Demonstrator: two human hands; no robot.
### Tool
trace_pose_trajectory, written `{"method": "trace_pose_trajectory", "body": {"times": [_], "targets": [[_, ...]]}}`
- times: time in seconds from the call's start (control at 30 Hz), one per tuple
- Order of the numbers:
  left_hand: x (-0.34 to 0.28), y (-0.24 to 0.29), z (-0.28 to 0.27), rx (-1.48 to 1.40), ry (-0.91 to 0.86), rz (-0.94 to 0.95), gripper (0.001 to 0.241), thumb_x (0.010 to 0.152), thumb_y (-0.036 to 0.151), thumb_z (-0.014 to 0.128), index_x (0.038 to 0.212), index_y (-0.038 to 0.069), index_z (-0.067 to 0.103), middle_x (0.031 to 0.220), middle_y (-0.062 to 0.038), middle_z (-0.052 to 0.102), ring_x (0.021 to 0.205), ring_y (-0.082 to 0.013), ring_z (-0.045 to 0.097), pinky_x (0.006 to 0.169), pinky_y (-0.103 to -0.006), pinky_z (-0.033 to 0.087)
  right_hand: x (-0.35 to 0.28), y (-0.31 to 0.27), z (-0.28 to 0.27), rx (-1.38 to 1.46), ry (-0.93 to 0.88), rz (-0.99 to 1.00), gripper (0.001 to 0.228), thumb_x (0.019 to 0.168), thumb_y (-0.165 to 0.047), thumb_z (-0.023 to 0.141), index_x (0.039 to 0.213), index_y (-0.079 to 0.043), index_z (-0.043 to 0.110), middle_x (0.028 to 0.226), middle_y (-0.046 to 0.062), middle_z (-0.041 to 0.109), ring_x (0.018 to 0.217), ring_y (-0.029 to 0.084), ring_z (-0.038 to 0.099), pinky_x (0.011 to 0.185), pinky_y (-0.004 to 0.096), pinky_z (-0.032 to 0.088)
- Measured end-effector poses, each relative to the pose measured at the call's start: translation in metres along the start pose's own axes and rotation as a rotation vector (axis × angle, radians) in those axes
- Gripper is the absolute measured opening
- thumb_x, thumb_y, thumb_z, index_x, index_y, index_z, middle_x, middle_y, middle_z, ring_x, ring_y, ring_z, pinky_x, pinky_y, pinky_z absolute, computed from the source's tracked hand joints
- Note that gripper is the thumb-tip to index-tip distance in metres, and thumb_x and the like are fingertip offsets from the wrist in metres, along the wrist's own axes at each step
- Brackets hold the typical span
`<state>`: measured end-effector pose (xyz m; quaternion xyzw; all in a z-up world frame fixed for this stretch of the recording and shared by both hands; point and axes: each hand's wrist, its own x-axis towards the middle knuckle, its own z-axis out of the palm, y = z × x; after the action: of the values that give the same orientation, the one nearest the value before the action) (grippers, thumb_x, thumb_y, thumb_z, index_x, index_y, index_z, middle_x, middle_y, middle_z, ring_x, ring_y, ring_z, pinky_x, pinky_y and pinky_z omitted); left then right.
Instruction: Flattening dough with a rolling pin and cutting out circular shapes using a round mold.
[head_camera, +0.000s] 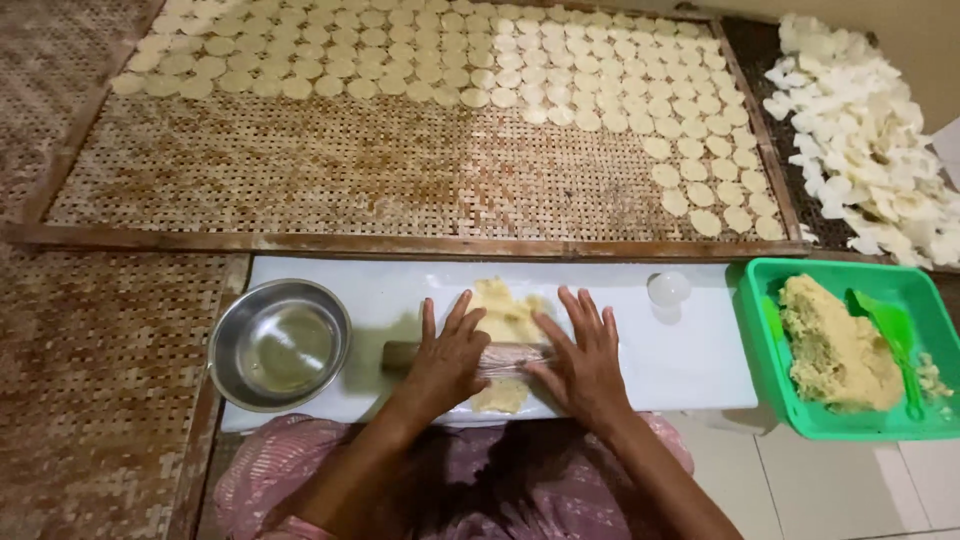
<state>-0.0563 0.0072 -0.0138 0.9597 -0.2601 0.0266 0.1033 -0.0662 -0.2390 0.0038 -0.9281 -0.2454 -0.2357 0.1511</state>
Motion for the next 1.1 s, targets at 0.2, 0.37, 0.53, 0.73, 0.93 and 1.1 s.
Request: {"method": "trace_pose_trajectory", "body": {"times": [0.2, 0.37, 0.53, 0.73, 0.93, 1.1], "targets": [[0.024, -0.003, -0.037, -0.221, 0.055, -0.072, 0.044, 0.079, 0.034, 0.082, 0.115, 0.011, 0.07, 0.151, -0.016, 0.049, 0.152, -0.041, 0.021, 0.11, -0.0844, -0.004, -0.061, -0.026, 0.015, -0.06, 0.071, -0.231, 0.064, 0.081, -0.047, 0.083, 0.134, -0.027, 0.051, 0.155, 0.004, 0.043, 0.146, 0.03, 0.036, 0.127, 0.063, 0.01], [0.025, -0.025, -0.073, -0.109, 0.466, -0.057, 0.053, 0.077, 0.039, 0.083, 0.115, 0.007, 0.066, 0.148, -0.014, 0.052, 0.148, -0.0407, 0.03, 0.112, -0.0841, 0.009, -0.033, -0.053, -0.004, 0.038, -0.19, -0.15, 0.038, 0.082, -0.045, 0.075, 0.11, -0.019, 0.067, 0.156, 0.008, 0.04, 0.152, 0.033, 0.021, 0.119, 0.069, 0.01], [0.01, -0.036, -0.118, -0.068, 0.396, -0.203, 0.061, 0.077, 0.044, 0.081, 0.122, 0.006, 0.061, 0.157, -0.019, 0.041, 0.151, -0.0432, 0.023, 0.11, -0.0863, 0.007, -0.015, -0.052, -0.001, -0.031, -0.3, -0.197, 0.035, 0.082, -0.038, 0.073, 0.109, -0.015, 0.069, 0.155, 0.01, 0.037, 0.153, 0.033, 0.015, 0.117, 0.071, 0.008], [-0.003, -0.033, -0.132, -0.191, 0.294, -0.309, 0.062, 0.075, 0.039, 0.078, 0.125, 0.008, 0.059, 0.157, -0.016, 0.041, 0.156, -0.0375, 0.011, 0.115, -0.0773, -0.002, 0.022, -0.036, -0.004, 0.017, -0.429, -0.112, 0.028, 0.086, -0.041, 0.068, 0.093, -0.016, 0.077, 0.153, 0.012, 0.041, 0.151, 0.037, 0.021, 0.117, 0.076, 0.003], [-0.004, -0.032, -0.119, -0.12, 0.46, -0.281, 0.06, 0.069, 0.04, 0.09, 0.117, 0.014, 0.065, 0.141, -0.007, 0.056, 0.148, -0.0401, 0.037, 0.106, -0.0841, 0.024, 0.041, 0.012, 0.05, -0.07, -0.241, -0.144, 0.013, 0.085, -0.038, 0.071, 0.083, -0.027, 0.076, 0.135, -0.005, 0.059, 0.143, 0.023, 0.044, 0.118, 0.058, 0.025], [-0.006, -0.032, -0.117, -0.143, 0.474, -0.302, 0.06, 0.067, 0.039, 0.09, 0.117, 0.014, 0.067, 0.14, -0.007, 0.057, 0.148, -0.0399, 0.037, 0.108, -0.0835, 0.021, 0.054, 0.045, 0.084, 0.04, -0.299, -0.088, 0.014, 0.093, -0.027, 0.066, 0.1, -0.027, 0.078, 0.113, -0.003, 0.069, 0.116, 0.024, 0.066, 0.098, 0.046, 0.053]]}}
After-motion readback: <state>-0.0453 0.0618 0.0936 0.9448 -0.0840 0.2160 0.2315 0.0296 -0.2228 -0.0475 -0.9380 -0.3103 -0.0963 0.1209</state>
